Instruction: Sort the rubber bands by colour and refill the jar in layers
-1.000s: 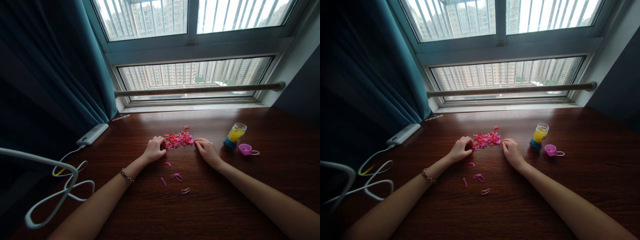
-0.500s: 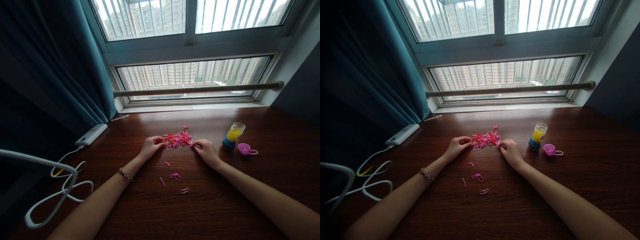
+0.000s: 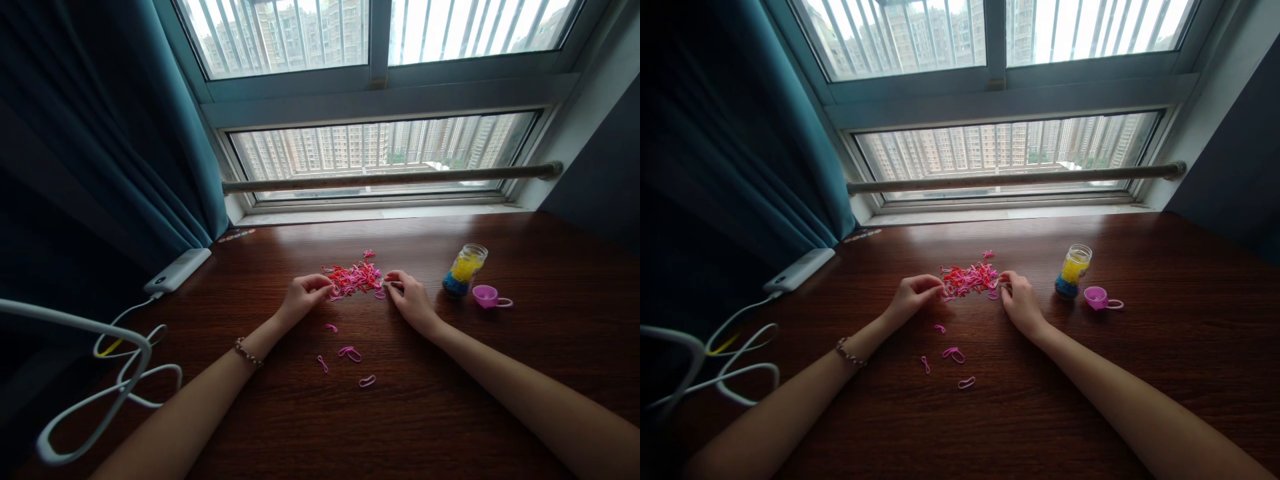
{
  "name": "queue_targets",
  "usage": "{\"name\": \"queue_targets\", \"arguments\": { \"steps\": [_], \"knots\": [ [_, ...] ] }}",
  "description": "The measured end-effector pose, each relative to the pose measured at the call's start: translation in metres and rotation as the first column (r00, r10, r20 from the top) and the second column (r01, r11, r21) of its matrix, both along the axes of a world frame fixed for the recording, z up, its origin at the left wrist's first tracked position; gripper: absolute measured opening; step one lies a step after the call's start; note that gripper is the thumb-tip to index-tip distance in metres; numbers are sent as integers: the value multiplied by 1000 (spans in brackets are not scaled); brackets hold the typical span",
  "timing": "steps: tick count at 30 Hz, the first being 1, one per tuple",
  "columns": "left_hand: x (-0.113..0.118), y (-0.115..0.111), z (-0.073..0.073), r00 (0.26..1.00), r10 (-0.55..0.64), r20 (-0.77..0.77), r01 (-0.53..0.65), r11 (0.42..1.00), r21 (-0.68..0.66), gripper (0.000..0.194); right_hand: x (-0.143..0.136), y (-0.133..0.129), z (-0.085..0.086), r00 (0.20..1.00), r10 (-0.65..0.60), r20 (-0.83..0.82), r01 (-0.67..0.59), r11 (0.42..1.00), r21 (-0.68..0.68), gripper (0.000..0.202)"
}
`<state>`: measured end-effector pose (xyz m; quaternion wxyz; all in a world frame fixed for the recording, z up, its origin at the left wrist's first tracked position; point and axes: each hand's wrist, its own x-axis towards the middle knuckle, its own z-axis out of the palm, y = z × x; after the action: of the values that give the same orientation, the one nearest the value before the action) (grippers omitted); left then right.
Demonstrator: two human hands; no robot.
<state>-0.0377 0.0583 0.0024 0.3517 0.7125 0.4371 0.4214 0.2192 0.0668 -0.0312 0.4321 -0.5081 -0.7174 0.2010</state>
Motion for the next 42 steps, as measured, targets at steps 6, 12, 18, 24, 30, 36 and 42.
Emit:
{"name": "queue_targets", "arguments": {
  "steps": [6,12,18,24,30,36,42],
  "knots": [
    [18,-20,13,847,-410,-339,467,878,103,21,-2,-4,6,998,47,40,-45,999,-29,22],
    [13,-11,2,846,128,-517,79,930,360,12,-3,-7,11,989,123,83,-120,992,-38,19],
    [8,-5,-4,757,213,-617,32,932,362,7,-9,-21,23,841,538,-53,-540,830,-139,21],
    [6,-5,-1,808,155,-569,62,937,343,9,-9,-19,20,978,202,52,-205,978,50,12],
    [6,-12,5,847,-203,-491,354,905,236,19,-6,-12,11,973,107,205,-131,985,111,16],
    [4,-4,-5,907,148,-395,17,922,386,17,-7,-15,9,960,122,251,-156,981,118,18],
    [3,0,-8,861,214,-461,-33,928,370,11,-8,-15,12,983,104,151,-123,985,119,13]
  ]
}}
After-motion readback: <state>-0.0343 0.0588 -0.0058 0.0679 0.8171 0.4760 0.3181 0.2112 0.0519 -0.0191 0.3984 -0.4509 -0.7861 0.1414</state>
